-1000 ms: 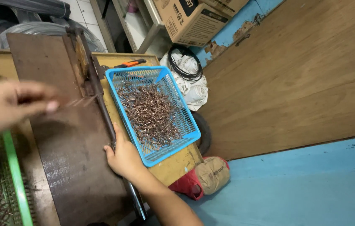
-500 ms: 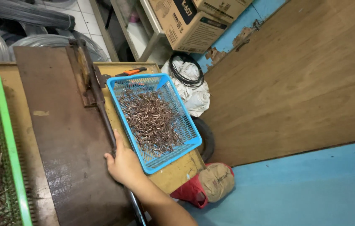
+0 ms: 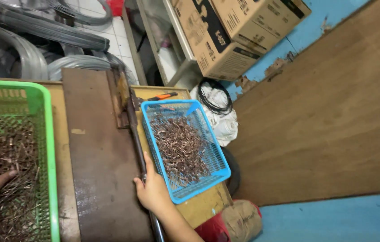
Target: Processing small metal wire segments using a manual lever-operated tool
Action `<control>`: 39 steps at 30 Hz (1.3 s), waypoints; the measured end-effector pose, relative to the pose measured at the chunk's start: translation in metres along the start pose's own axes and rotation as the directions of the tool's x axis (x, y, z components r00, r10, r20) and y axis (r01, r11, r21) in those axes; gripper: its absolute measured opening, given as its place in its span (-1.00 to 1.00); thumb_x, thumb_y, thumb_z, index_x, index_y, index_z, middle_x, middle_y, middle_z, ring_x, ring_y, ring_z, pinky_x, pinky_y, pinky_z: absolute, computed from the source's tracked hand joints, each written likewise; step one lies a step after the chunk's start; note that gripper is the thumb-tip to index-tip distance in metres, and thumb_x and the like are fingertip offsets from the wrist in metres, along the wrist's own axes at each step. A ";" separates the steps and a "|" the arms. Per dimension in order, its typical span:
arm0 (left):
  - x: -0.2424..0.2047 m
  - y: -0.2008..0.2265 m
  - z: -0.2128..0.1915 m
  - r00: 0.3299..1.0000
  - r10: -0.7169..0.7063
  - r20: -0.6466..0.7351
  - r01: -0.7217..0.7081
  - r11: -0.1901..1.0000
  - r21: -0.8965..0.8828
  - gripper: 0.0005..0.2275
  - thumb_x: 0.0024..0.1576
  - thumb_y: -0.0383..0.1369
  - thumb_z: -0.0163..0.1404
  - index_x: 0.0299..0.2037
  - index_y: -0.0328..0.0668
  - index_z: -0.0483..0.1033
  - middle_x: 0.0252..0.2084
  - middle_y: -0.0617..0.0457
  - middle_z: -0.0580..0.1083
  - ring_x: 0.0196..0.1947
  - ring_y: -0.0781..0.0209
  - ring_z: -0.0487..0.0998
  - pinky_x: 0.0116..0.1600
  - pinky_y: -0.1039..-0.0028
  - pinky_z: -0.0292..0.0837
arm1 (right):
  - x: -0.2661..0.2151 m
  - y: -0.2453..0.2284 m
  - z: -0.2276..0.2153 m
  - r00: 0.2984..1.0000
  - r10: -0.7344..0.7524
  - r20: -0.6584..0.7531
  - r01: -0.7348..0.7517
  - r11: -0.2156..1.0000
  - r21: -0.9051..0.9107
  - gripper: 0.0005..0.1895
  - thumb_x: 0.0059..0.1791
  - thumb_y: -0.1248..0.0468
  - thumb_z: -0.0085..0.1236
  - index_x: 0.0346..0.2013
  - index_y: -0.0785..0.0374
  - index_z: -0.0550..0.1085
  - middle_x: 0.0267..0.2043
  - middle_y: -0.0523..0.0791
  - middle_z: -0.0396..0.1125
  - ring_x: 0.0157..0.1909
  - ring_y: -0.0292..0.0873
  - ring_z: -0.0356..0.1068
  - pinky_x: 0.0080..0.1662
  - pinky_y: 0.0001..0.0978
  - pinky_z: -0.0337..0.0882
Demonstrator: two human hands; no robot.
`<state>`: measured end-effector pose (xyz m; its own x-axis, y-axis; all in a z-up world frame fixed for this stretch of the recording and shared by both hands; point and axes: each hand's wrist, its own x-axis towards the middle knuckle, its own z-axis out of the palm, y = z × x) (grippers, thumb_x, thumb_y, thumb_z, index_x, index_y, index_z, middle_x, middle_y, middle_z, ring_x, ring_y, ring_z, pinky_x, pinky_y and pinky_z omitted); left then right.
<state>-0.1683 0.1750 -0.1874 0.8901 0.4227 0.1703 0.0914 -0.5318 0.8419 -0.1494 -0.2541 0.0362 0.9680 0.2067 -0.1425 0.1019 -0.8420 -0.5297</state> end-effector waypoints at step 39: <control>-0.003 0.207 -0.100 0.790 -0.199 0.580 -0.043 0.925 0.377 -0.62 0.24 0.11 0.12 0.06 0.09 0.59 0.05 0.14 0.64 0.00 0.18 0.69 0.09 0.27 0.65 | 0.034 0.043 0.014 0.978 0.207 0.021 -0.207 0.978 0.016 -0.02 0.00 0.10 0.24 0.64 -0.46 -0.01 0.06 -0.06 0.54 0.00 0.07 0.53 0.06 -0.26 0.46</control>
<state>-0.1969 0.1373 0.0377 0.9438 0.0142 -0.3303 0.2144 -0.7870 0.5785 -0.1154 -0.2759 -0.0035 0.9632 0.0382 -0.2661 -0.1047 -0.8583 -0.5024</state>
